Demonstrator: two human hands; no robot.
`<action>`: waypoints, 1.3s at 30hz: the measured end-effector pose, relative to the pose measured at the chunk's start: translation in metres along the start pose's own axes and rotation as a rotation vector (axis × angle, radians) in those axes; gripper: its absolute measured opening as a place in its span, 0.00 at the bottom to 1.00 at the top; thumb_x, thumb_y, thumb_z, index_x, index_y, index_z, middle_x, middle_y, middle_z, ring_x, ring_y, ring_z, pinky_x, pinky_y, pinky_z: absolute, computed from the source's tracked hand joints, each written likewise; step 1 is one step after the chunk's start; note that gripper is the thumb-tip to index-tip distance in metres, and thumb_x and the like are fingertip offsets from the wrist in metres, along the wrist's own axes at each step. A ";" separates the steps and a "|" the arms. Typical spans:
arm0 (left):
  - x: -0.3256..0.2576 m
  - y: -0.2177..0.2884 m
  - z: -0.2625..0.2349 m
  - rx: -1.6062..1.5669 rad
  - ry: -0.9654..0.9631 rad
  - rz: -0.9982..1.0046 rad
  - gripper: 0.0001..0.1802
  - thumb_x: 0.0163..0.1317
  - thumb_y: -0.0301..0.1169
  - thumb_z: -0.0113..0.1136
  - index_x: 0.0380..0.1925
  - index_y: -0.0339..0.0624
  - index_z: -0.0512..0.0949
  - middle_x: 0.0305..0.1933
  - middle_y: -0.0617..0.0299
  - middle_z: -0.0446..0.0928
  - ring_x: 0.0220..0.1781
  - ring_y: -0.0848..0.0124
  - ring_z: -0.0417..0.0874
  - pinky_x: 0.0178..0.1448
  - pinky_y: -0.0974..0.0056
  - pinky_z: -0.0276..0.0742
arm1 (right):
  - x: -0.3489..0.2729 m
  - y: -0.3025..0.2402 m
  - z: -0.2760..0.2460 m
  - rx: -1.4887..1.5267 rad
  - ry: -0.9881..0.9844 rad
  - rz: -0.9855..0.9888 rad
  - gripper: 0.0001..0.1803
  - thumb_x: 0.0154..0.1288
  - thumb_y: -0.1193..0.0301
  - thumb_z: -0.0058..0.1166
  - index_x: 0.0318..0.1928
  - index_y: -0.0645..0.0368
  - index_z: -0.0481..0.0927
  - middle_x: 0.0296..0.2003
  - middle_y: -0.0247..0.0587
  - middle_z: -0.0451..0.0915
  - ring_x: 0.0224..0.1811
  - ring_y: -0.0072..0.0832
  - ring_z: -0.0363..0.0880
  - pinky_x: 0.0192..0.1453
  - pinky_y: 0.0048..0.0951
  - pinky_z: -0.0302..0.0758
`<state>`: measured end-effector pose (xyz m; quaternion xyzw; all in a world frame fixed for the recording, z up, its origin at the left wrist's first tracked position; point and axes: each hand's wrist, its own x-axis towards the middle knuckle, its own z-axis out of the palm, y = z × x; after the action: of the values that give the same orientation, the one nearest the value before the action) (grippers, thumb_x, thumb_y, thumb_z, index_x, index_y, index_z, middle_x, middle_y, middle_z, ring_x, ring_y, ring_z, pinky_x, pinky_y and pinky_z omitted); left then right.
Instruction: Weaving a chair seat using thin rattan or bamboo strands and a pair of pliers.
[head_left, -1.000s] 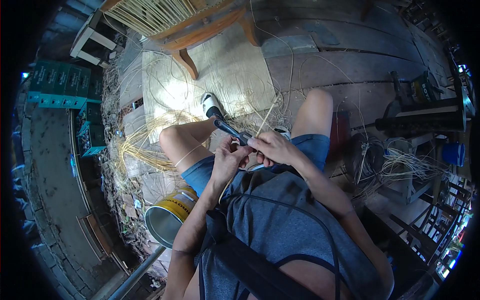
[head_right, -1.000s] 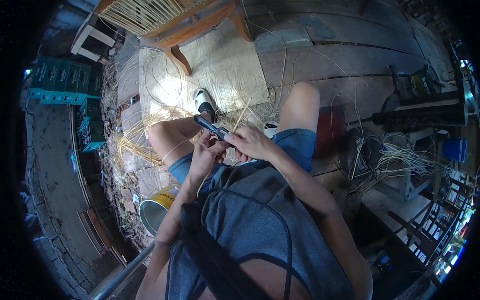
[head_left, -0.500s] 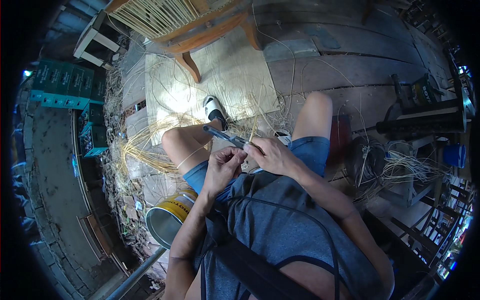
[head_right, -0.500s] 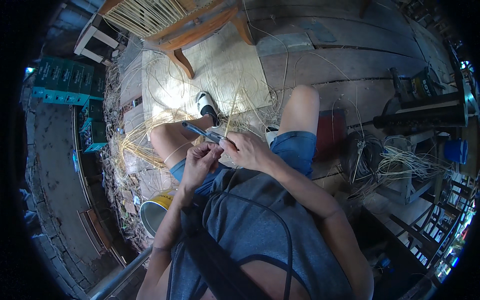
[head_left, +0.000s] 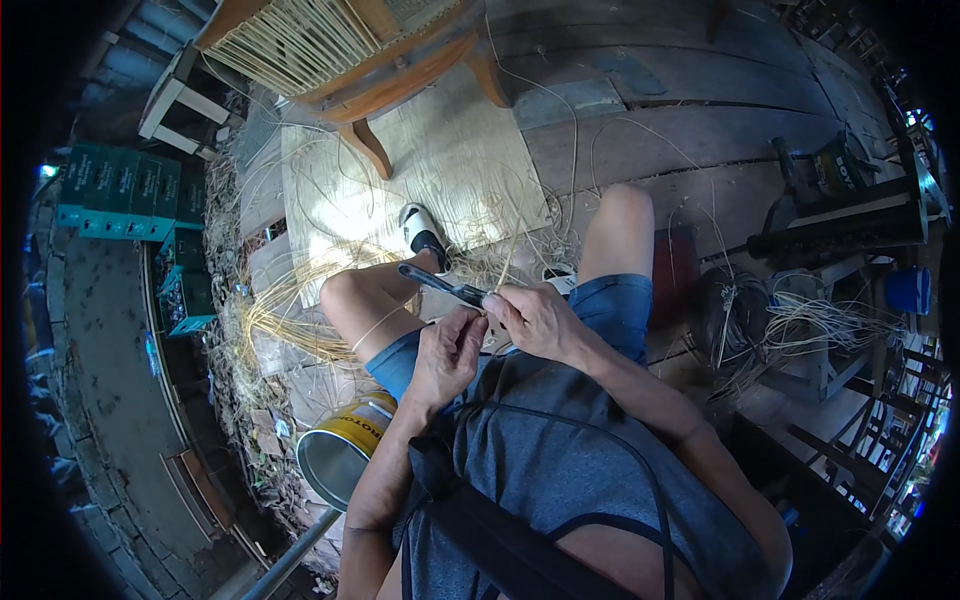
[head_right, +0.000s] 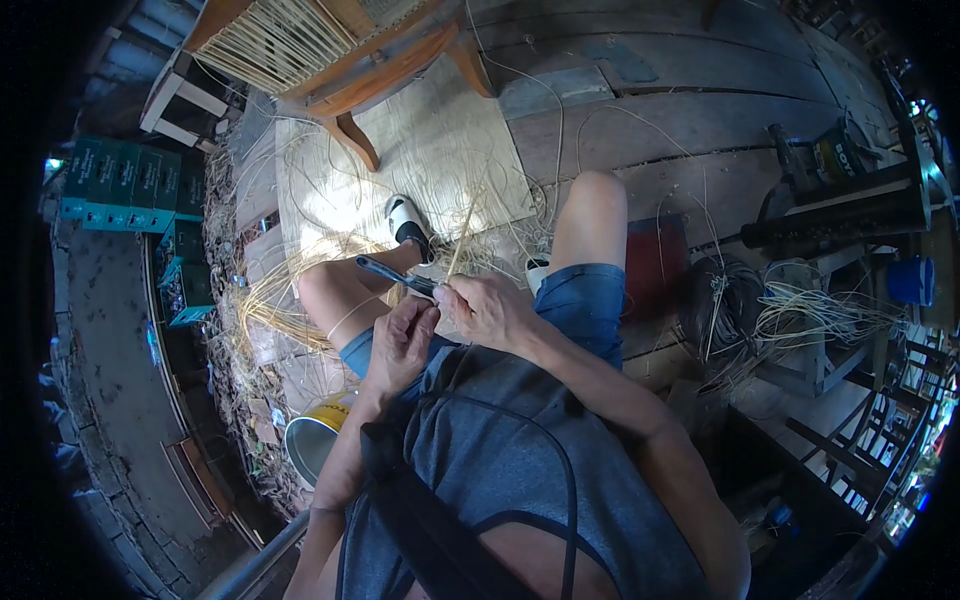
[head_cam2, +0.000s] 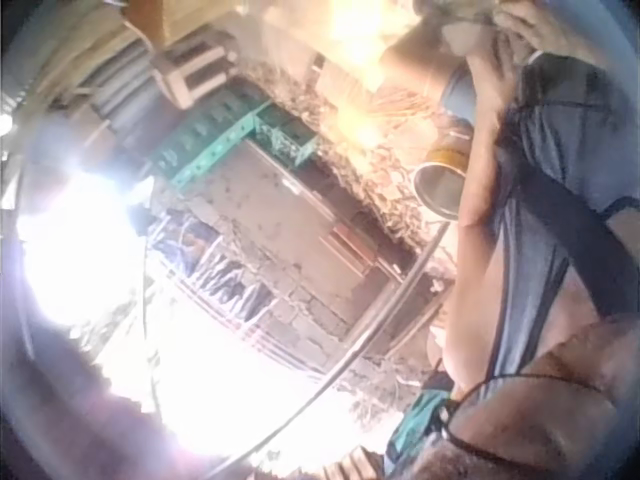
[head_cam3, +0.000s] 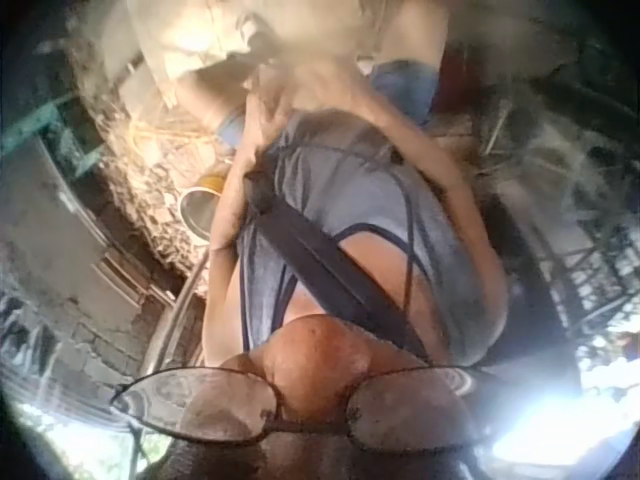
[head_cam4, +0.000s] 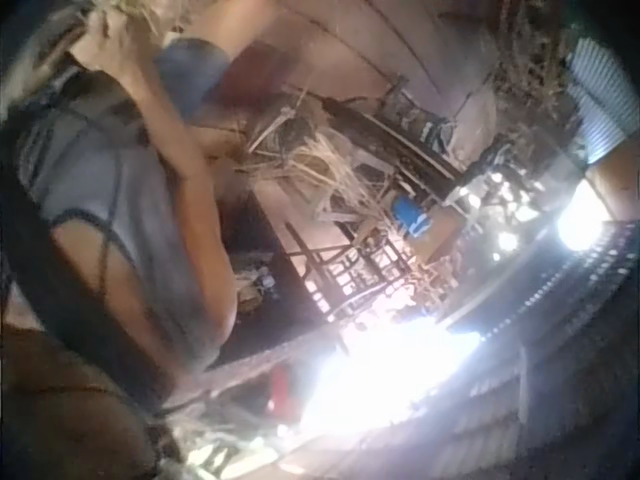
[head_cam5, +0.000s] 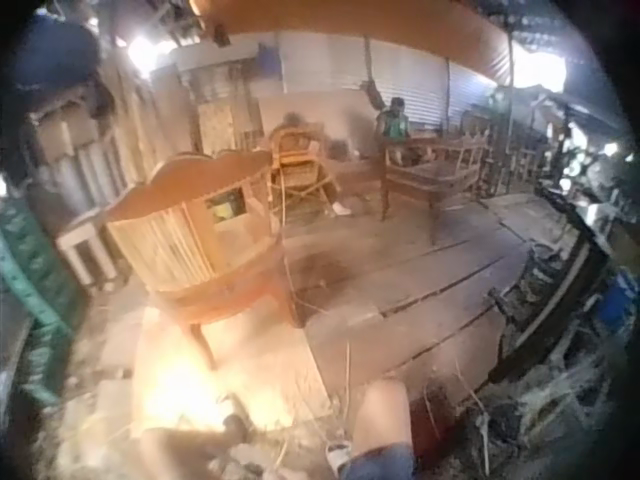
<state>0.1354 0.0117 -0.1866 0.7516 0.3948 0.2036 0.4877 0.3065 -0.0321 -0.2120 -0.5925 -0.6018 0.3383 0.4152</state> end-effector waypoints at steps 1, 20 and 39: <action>0.001 0.001 -0.001 0.028 0.009 0.023 0.07 0.66 0.27 0.54 0.32 0.34 0.75 0.17 0.61 0.68 0.18 0.76 0.67 0.24 0.68 0.65 | 0.001 -0.003 -0.001 -0.054 0.022 0.008 0.18 0.69 0.63 0.47 0.26 0.63 0.74 0.17 0.54 0.74 0.20 0.51 0.75 0.25 0.44 0.69; -0.112 0.040 -0.084 0.018 -0.023 -0.037 0.06 0.63 0.28 0.55 0.29 0.36 0.76 0.22 0.63 0.74 0.23 0.77 0.72 0.29 0.71 0.67 | 0.080 0.010 -0.132 0.544 0.342 0.189 0.18 0.71 0.62 0.49 0.29 0.63 0.79 0.16 0.29 0.73 0.13 0.11 0.66 0.15 0.16 0.60; 0.056 0.005 -0.020 -0.203 -0.030 -0.003 0.14 0.67 0.34 0.56 0.35 0.29 0.75 0.29 0.57 0.74 0.31 0.72 0.74 0.35 0.66 0.71 | 0.044 -0.016 -0.035 0.043 0.197 0.033 0.17 0.69 0.65 0.45 0.27 0.63 0.75 0.18 0.53 0.74 0.20 0.44 0.76 0.27 0.40 0.71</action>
<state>0.1575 0.0670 -0.1776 0.7006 0.3658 0.2305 0.5677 0.3328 0.0074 -0.1780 -0.6237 -0.5410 0.2980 0.4792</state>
